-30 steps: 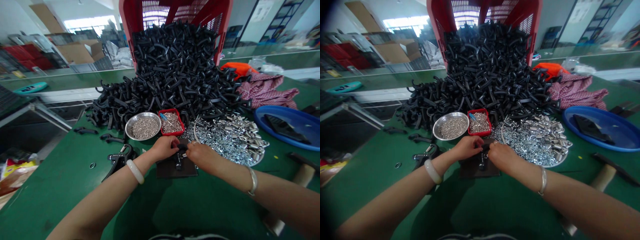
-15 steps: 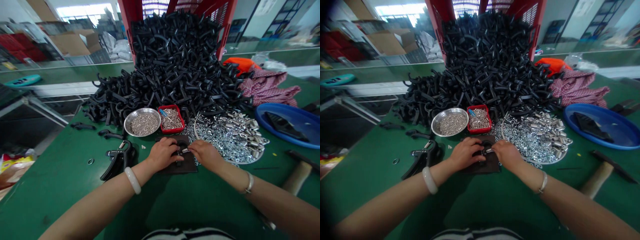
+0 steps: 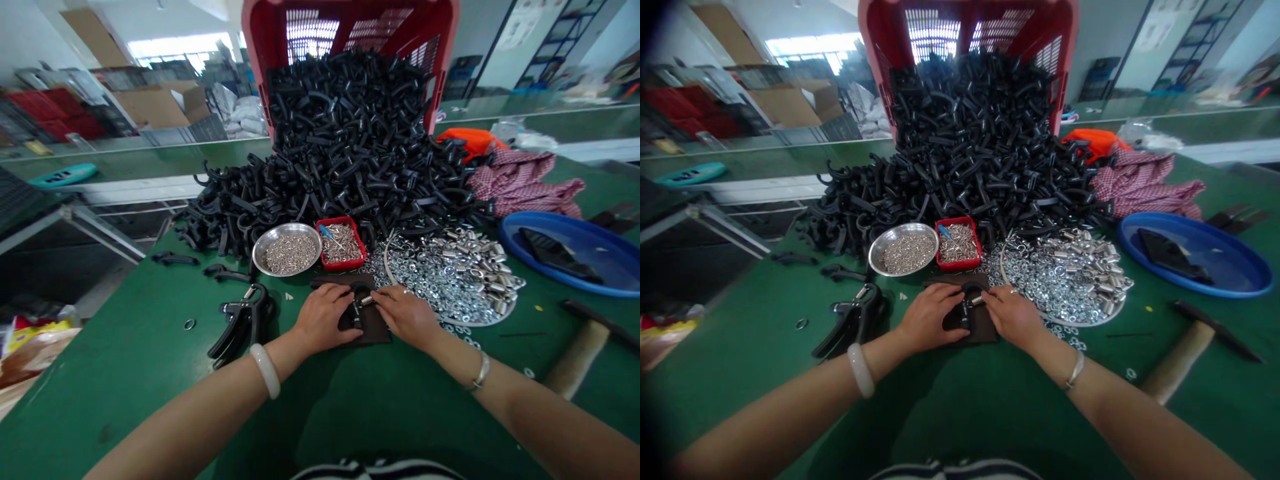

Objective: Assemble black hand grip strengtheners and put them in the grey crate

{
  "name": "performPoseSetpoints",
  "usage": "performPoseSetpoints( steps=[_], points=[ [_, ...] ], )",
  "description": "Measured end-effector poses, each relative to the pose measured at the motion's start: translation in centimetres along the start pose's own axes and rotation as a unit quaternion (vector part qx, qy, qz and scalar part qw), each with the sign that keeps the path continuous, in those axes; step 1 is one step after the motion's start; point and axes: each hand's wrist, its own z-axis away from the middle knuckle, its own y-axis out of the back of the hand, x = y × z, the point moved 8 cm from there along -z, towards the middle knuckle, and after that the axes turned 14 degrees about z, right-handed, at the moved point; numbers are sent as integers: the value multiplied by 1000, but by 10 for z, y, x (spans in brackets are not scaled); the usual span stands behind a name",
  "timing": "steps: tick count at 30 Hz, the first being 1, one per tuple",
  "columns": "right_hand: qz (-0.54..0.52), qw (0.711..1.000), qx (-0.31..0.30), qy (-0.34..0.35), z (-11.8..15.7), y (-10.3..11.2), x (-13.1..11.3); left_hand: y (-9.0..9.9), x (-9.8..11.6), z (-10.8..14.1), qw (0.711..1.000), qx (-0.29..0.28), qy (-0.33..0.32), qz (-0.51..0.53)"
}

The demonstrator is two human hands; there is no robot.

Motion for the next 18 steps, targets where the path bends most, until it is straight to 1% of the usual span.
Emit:
performPoseSetpoints(
  steps=[3,6,7,8,10,11,12,13,16,18],
  points=[
    [-16,1000,1,17,-9,2,1,6,0,-5,999,-9,48,-13],
    [-58,998,-11,20,-22,7,9,24,0,-20,997,-39,66,22],
    [-79,997,-15,19,-26,9,12,29,-1,-26,994,-60,75,54],
    [-102,994,-24,21,-30,11,15,32,-5,-32,986,-95,92,97],
    [-149,987,-62,29,-38,9,16,31,-16,-39,955,-171,148,192],
    [-172,981,-89,28,-41,6,16,29,-21,-41,939,-199,166,226],
    [-195,973,-118,21,-44,1,16,28,-27,-45,929,-218,173,243],
    [-216,965,-146,8,-47,-5,17,27,-32,-48,928,-229,168,243],
    [-248,947,-198,-41,-55,-23,21,19,-47,-57,943,-239,145,181],
    [-245,944,-213,-59,-59,-32,23,12,-60,-58,951,-214,172,144]
  ],
)
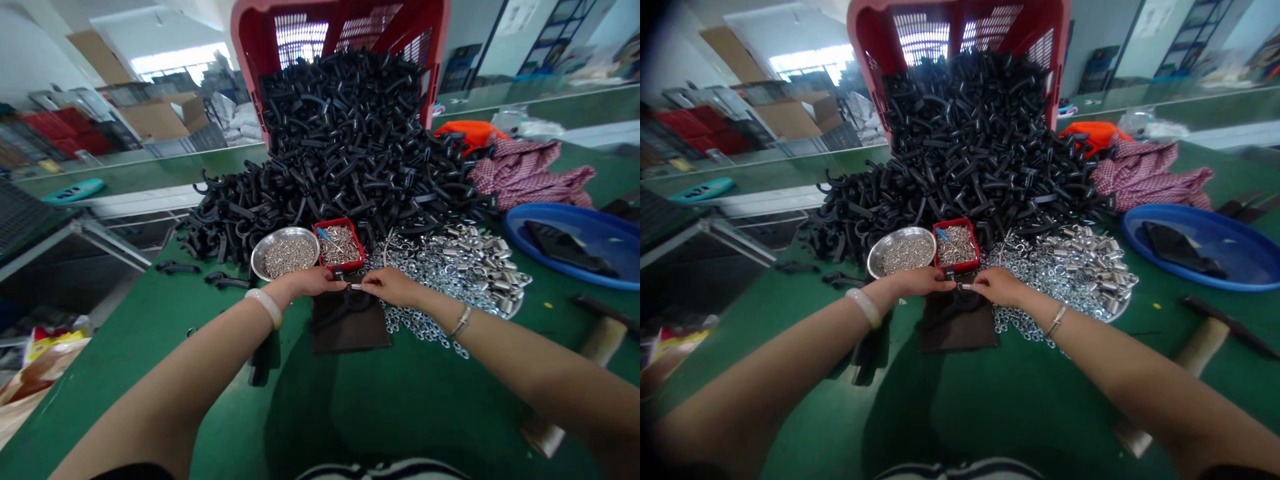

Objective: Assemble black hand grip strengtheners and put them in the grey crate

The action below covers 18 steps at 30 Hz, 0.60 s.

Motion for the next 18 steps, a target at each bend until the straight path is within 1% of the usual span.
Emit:
performPoseSetpoints(
  steps=[1,3,5,7,9,11,13,14,15,16,18],
  points=[
    [2,1000,-3,-8,-3,-2,2,1,-6,-1,999,34,18,-5],
    [8,1000,-8,-17,-7,-3,5,5,-13,2,990,131,41,-20],
    [26,999,-10,-24,-9,-3,5,7,-12,12,974,216,37,-50],
    [57,998,-15,-35,-10,-2,4,5,-6,23,964,256,17,-74],
    [82,995,-27,-43,-11,0,3,-1,2,30,964,253,-20,-78],
    [96,993,-48,-42,-12,1,2,-8,8,33,970,224,-51,-79],
    [114,989,-82,-39,-14,3,0,-15,9,34,977,192,-57,-79],
    [127,986,-97,-38,-17,6,-1,-16,7,33,978,185,-53,-76],
    [140,985,-96,-38,-21,11,-3,-16,6,33,978,188,-50,-70],
    [150,985,-74,-37,-28,19,-7,-16,5,32,978,193,-50,-61],
    [167,985,16,-33,-47,42,-17,-14,4,31,977,203,-52,-44]
  ],
)
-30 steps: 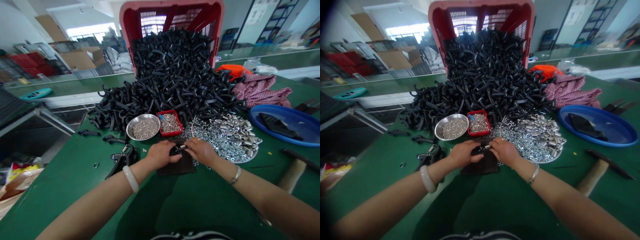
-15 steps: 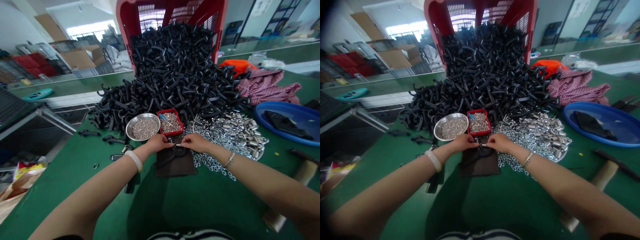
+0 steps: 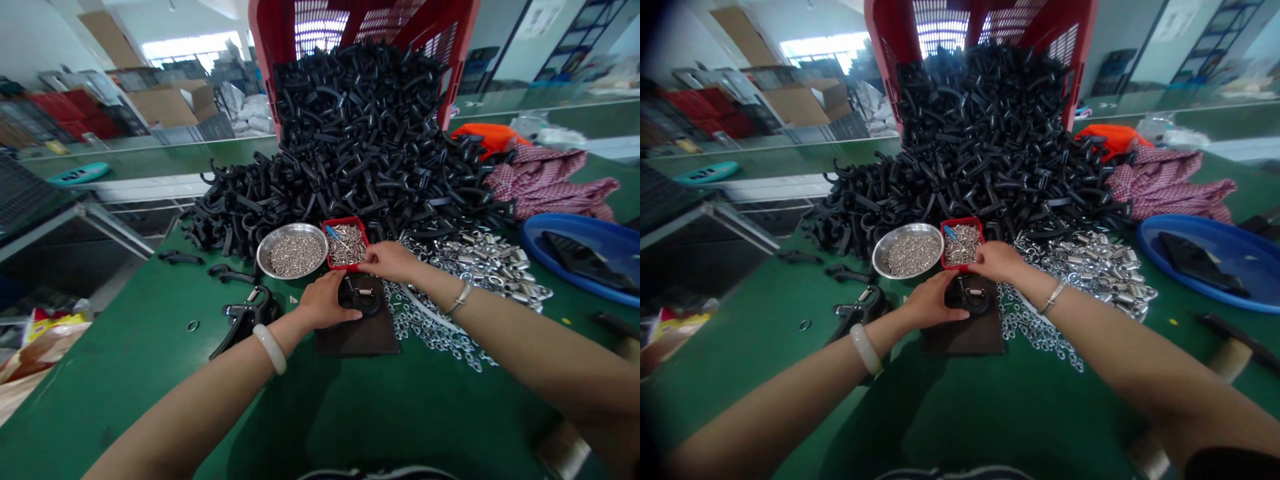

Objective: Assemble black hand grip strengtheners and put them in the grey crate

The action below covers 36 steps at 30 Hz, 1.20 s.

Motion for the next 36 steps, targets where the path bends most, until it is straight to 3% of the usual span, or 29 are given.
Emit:
performPoseSetpoints(
  steps=[3,8,13,19,24,29,33,36],
  points=[
    [16,996,90,-16,-35,20,-11,1,-2,-1,1000,8,10,18],
    [18,997,69,-23,-81,0,-29,3,-5,-1,999,8,33,24],
    [4,997,64,-42,-94,-8,-31,5,-5,-2,999,6,38,27],
    [-66,985,136,-85,-93,13,-9,7,-4,-1,999,9,36,27],
    [-181,959,191,-102,-63,21,13,6,-7,-1,999,21,33,32],
    [-473,856,192,-85,9,-5,8,6,-10,0,998,27,26,49],
    [-462,861,197,-80,55,-29,-5,6,-9,1,998,17,32,52],
    [-453,857,236,-68,67,-35,-7,7,-9,1,998,14,42,42]
  ],
)
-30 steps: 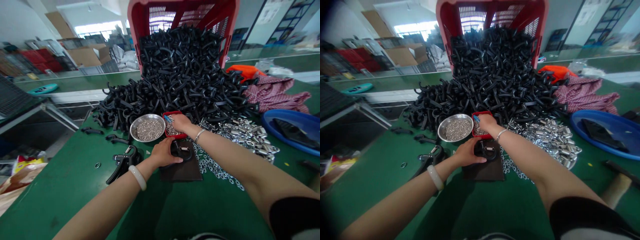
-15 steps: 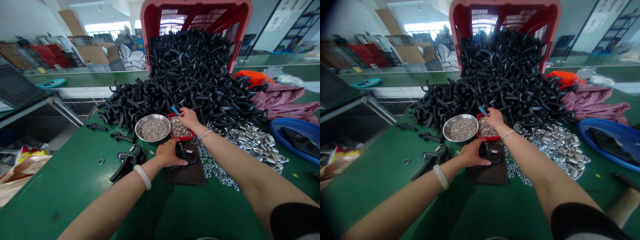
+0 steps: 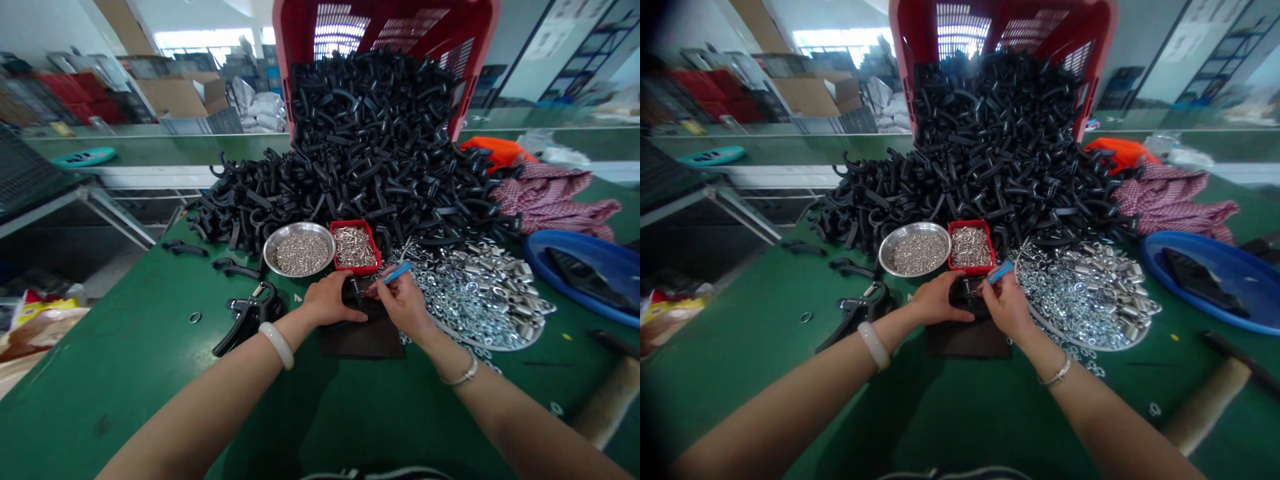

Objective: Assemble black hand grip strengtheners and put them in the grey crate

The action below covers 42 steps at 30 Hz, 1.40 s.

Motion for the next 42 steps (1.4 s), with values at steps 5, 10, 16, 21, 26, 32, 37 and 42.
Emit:
performPoseSetpoints(
  steps=[5,10,16,21,26,32,37,42],
  points=[
    [-37,999,15,3,-1,-1,5,-1,-2,0,1000,0,-9,-2],
    [1,999,24,25,3,-3,1,-3,-4,-1,1000,-1,-15,-7],
    [147,985,40,81,10,-10,-20,-6,-6,-3,995,-65,-77,14],
    [-106,988,14,-109,-1,-14,12,-7,-10,-9,989,-92,-110,29],
    [-196,960,-78,-186,-3,-26,21,-8,-13,-11,991,-75,-97,48],
    [-134,986,41,-93,3,-11,16,-7,-12,-9,991,-76,-90,64],
    [82,995,41,29,2,-10,-9,-6,-12,-9,992,-72,-86,64],
    [143,987,30,69,0,-11,-25,-4,-12,-8,993,-65,-76,64]
  ],
)
